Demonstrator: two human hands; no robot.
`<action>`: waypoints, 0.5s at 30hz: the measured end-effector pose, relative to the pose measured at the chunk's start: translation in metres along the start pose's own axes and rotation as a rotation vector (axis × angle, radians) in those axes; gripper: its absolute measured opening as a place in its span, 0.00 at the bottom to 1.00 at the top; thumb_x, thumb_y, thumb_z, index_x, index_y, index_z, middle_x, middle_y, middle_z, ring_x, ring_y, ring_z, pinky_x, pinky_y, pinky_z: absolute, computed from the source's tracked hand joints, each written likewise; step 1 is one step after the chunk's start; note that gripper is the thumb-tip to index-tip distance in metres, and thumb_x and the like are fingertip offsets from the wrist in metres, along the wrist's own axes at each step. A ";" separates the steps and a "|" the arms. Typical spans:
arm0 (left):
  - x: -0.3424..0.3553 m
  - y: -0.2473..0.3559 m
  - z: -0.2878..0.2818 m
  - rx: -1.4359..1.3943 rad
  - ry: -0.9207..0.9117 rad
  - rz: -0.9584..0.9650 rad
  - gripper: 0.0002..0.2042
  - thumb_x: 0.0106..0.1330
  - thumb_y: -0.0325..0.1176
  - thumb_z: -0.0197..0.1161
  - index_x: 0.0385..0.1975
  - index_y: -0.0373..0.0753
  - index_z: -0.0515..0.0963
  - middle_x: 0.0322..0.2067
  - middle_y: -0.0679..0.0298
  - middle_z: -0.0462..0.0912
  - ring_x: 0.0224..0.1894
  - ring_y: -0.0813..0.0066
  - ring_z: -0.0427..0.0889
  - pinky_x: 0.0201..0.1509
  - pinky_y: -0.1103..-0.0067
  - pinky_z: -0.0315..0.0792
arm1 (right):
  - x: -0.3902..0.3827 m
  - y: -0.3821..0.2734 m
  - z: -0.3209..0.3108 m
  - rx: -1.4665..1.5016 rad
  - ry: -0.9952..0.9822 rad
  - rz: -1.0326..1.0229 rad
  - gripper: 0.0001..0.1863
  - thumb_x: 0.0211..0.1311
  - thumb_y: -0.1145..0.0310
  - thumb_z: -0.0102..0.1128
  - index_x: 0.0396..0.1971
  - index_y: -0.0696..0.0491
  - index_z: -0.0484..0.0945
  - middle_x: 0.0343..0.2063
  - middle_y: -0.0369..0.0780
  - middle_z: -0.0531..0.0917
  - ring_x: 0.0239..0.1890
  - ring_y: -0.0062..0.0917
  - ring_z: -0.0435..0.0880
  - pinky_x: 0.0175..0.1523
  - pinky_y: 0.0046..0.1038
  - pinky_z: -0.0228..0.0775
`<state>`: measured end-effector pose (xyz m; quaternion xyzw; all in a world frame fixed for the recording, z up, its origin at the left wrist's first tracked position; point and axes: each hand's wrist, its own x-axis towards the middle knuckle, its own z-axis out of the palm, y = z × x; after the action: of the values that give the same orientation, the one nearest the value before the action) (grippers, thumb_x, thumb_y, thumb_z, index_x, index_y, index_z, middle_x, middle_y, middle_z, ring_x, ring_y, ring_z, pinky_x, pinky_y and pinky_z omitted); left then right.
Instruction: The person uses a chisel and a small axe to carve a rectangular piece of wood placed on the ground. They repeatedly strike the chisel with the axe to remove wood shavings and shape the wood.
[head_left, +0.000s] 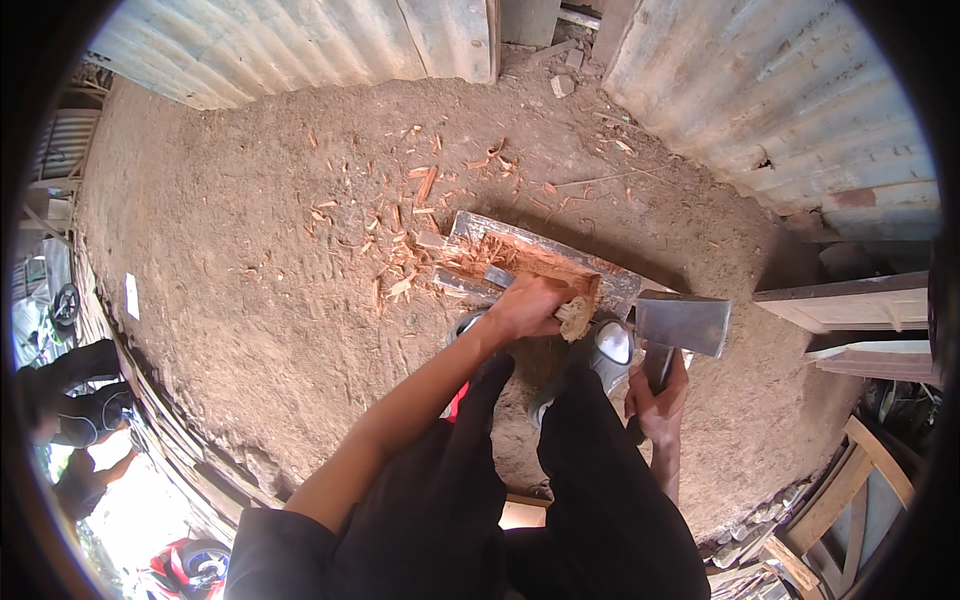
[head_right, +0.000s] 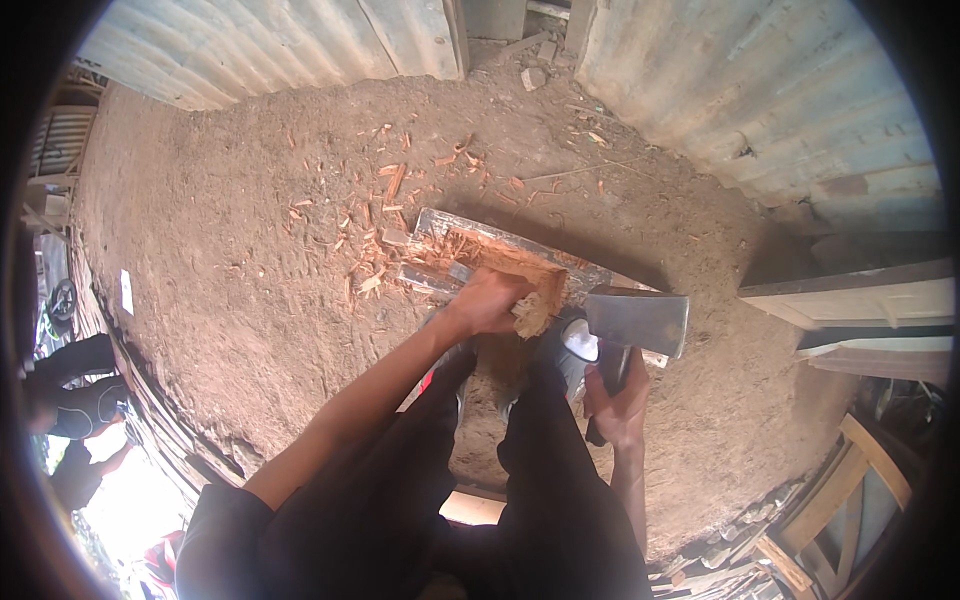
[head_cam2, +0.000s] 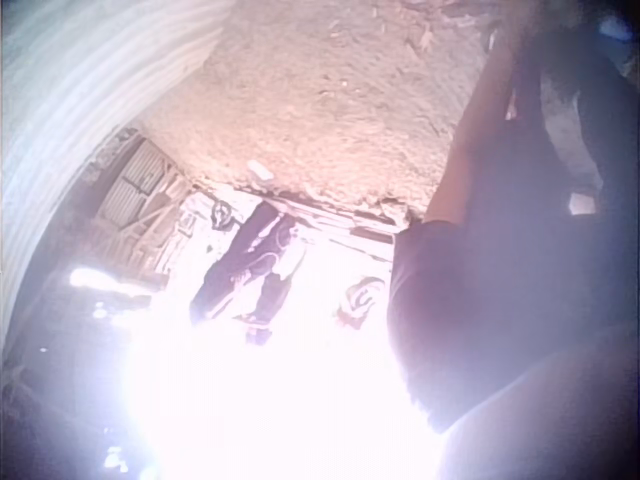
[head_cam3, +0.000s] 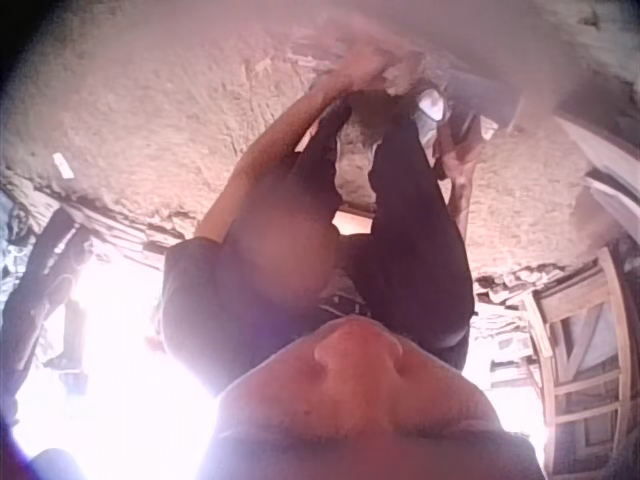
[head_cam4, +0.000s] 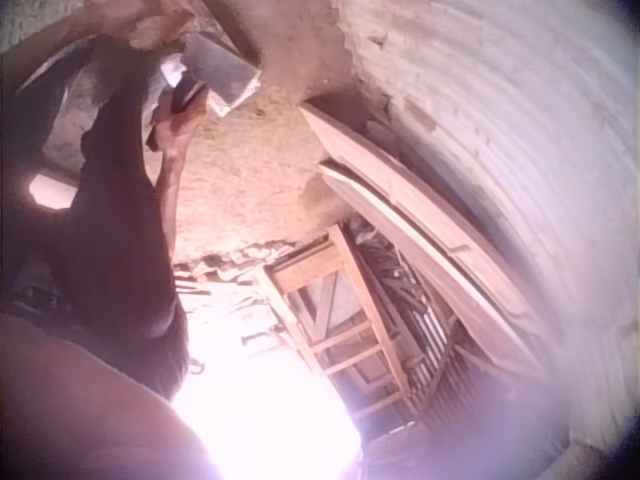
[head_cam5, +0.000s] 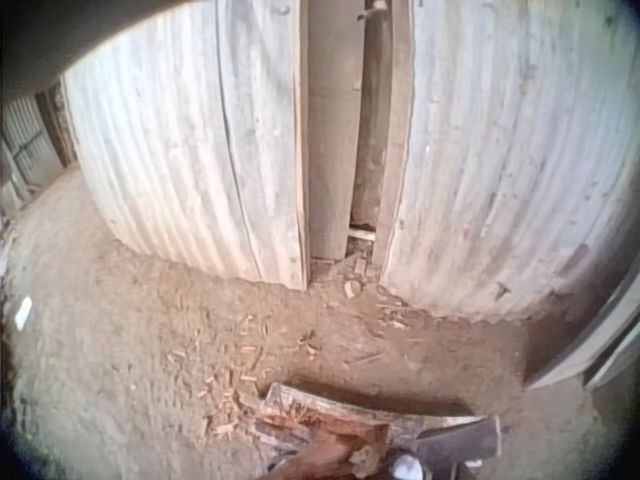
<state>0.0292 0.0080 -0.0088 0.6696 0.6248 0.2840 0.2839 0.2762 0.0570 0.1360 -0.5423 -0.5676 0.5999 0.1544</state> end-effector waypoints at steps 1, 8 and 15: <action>-0.004 -0.005 -0.001 -0.017 0.040 0.032 0.20 0.44 0.29 0.68 0.42 0.38 0.83 0.34 0.56 0.86 0.40 0.51 0.87 0.41 0.60 0.79 | -0.001 0.001 0.000 -0.017 -0.009 -0.001 0.17 0.67 0.79 0.58 0.55 0.62 0.70 0.19 0.36 0.73 0.10 0.18 0.70 0.15 0.24 0.62; -0.010 -0.018 0.006 0.062 0.023 0.009 0.20 0.43 0.28 0.67 0.41 0.39 0.81 0.29 0.60 0.83 0.35 0.53 0.86 0.36 0.60 0.77 | -0.002 -0.001 0.001 -0.092 -0.036 0.040 0.21 0.65 0.78 0.62 0.57 0.61 0.71 0.26 0.37 0.79 0.19 0.18 0.77 0.21 0.23 0.68; -0.014 -0.031 0.022 0.063 0.170 -0.040 0.19 0.43 0.30 0.71 0.38 0.42 0.78 0.29 0.59 0.83 0.35 0.53 0.87 0.37 0.59 0.77 | 0.028 0.068 0.033 -0.441 -0.135 -0.189 0.23 0.65 0.71 0.66 0.57 0.60 0.73 0.40 0.45 0.84 0.32 0.27 0.84 0.37 0.32 0.78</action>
<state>0.0239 -0.0045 -0.0471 0.6392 0.6683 0.3145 0.2143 0.2681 0.0413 0.0577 -0.4661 -0.7422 0.4791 0.0496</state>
